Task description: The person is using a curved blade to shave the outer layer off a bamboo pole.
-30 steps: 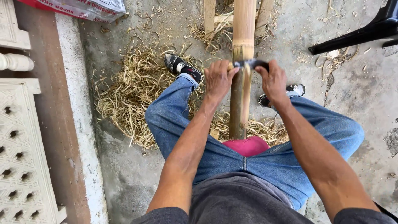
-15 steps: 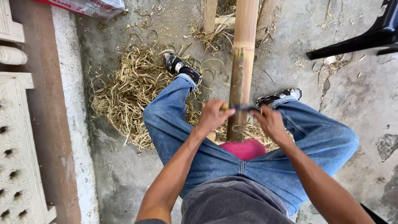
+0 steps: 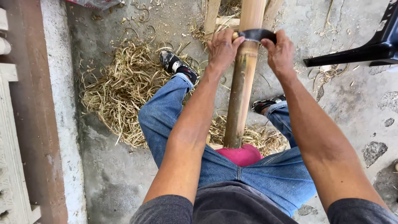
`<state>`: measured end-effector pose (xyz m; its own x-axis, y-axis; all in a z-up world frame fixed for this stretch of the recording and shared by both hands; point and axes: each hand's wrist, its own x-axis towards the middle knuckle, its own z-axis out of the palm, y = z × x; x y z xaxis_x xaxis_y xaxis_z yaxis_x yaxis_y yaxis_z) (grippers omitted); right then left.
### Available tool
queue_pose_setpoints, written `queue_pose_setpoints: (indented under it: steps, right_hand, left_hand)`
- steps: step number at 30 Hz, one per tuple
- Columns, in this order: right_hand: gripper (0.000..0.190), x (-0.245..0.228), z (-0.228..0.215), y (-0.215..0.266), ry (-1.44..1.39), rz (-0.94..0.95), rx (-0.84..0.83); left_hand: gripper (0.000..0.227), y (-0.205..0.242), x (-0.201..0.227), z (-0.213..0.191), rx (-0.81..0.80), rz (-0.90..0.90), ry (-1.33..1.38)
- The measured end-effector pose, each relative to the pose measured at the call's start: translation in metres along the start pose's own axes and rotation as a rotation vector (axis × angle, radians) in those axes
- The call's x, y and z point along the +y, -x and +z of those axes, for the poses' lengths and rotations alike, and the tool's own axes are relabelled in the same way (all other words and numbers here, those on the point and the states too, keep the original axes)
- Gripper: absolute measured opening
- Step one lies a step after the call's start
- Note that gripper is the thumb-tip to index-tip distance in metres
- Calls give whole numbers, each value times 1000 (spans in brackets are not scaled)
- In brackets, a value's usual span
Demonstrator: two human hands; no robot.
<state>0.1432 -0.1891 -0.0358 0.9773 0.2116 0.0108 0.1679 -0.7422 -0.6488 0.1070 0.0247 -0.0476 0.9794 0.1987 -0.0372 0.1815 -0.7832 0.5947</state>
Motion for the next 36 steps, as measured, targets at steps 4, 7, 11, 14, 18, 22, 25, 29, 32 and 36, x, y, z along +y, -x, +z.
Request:
queue_pose_setpoints:
  steps: [4,7,11,14,18,22,25,29,32,36]
  right_hand:
    - [39,-3,-1,38,28,-36,28]
    - [40,-4,3,64,69,-90,53]
    - [39,-17,-1,106,-23,-6,25]
    - [40,-20,-1,136,-39,16,30]
    - [39,-27,-4,165,9,-108,133]
    - [38,-40,-13,207,-12,-70,96]
    - [34,-46,-18,260,-58,-8,9]
    - [32,-23,-19,313,-23,133,-295]
    - [33,-22,-19,283,-48,134,-402]
    - [32,-17,-7,169,-47,-65,-154]
  left_hand:
    - [38,40,3,-8,34,32,14]
    - [37,67,3,-12,61,37,6]
    - [38,106,-5,-5,40,60,7]
    - [38,133,-6,-6,15,56,-5]
    - [38,163,-3,-13,100,123,4]
    - [39,206,-1,-24,124,156,32]
    - [36,250,-7,-35,-1,155,68]
    - [35,282,-23,-52,-243,224,144]
    - [34,263,-30,-46,-255,224,186]
    - [30,168,-31,-12,-4,162,64]
